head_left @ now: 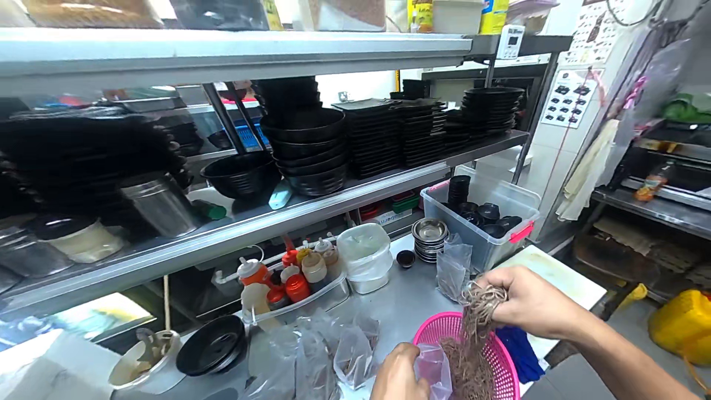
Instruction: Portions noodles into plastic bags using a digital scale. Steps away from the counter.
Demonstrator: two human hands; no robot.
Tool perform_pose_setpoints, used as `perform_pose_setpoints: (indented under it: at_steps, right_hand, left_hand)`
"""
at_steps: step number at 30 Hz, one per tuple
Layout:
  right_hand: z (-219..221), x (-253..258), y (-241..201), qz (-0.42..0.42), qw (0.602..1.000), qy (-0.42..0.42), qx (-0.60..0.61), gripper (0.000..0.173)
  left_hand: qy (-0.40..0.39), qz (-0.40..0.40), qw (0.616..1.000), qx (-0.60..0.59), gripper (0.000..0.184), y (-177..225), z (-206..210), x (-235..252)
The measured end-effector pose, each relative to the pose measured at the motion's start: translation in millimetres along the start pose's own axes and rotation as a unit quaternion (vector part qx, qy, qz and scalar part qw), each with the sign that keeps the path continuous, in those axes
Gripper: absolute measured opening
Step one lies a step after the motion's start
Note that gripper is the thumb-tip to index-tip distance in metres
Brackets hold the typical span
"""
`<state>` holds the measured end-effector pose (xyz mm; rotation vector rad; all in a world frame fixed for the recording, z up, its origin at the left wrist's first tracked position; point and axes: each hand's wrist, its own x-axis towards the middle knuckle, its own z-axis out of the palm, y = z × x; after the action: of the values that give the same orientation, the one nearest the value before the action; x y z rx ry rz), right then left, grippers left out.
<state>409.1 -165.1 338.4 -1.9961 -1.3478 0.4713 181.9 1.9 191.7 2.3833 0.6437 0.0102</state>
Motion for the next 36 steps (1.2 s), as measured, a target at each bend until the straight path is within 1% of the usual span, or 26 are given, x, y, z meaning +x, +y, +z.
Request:
perform_pose_setpoints:
  at_steps: [4,8,10,12,15,18,21,24,28,31,33,36]
  right_hand:
    - [-48.1,4.1,-55.0,-0.04,0.999,0.006,0.028,0.012]
    - [-83.8,7.1,-94.0,-0.132,0.991,0.006,0.03,0.013]
    - [-91.2,8.3,-104.9,-0.165,0.986,0.001,0.012,0.013]
    - [-86.3,9.7,-105.9,-0.171,0.985,-0.016,-0.004,0.015]
    - [-50.8,16.9,-76.0,-0.153,0.985,-0.077,-0.028,0.015]
    - [17.5,22.9,-17.8,-0.134,0.977,-0.146,-0.077,0.017]
    - [80.8,22.7,36.8,-0.097,0.961,-0.228,-0.12,0.016]
    - [110.0,22.4,67.7,-0.074,0.955,-0.257,-0.131,0.019]
    - [102.4,27.1,75.2,-0.081,0.95,-0.275,-0.124,0.026]
    - [80.3,24.5,63.3,-0.1,0.942,-0.279,-0.155,0.031]
    - [62.8,19.2,52.2,-0.118,0.948,-0.251,-0.155,0.036]
    - [46.0,15.4,53.2,-0.116,0.963,-0.208,-0.125,0.034]
  left_hand:
    - [-0.026,-0.014,1.0,0.009,0.049,13.8,5.6,20.5]
    - [-0.034,-0.025,0.999,0.005,0.051,28.6,10.8,36.9]
    - [-0.027,-0.028,0.999,-0.011,0.051,35.2,13.2,40.1]
    - [-0.013,-0.024,0.999,-0.032,0.05,41.5,14.4,37.7]
    - [0.037,-0.026,0.996,-0.08,0.044,51.7,12.1,21.7]
    - [0.09,-0.035,0.988,-0.122,0.046,52.4,19.4,6.0]
    - [0.102,-0.043,0.985,-0.131,0.054,39.5,39.1,3.2]
    - [0.101,-0.044,0.986,-0.126,0.058,32.6,55.1,7.2]
    - [0.14,-0.015,0.98,-0.138,0.058,43.1,61.2,18.0]
    - [0.149,-0.001,0.976,-0.16,0.058,51.0,61.8,28.1]
    - [0.152,0.009,0.972,-0.177,0.059,55.8,61.2,33.0]
    - [0.148,0.02,0.969,-0.198,0.062,60.7,64.1,39.0]
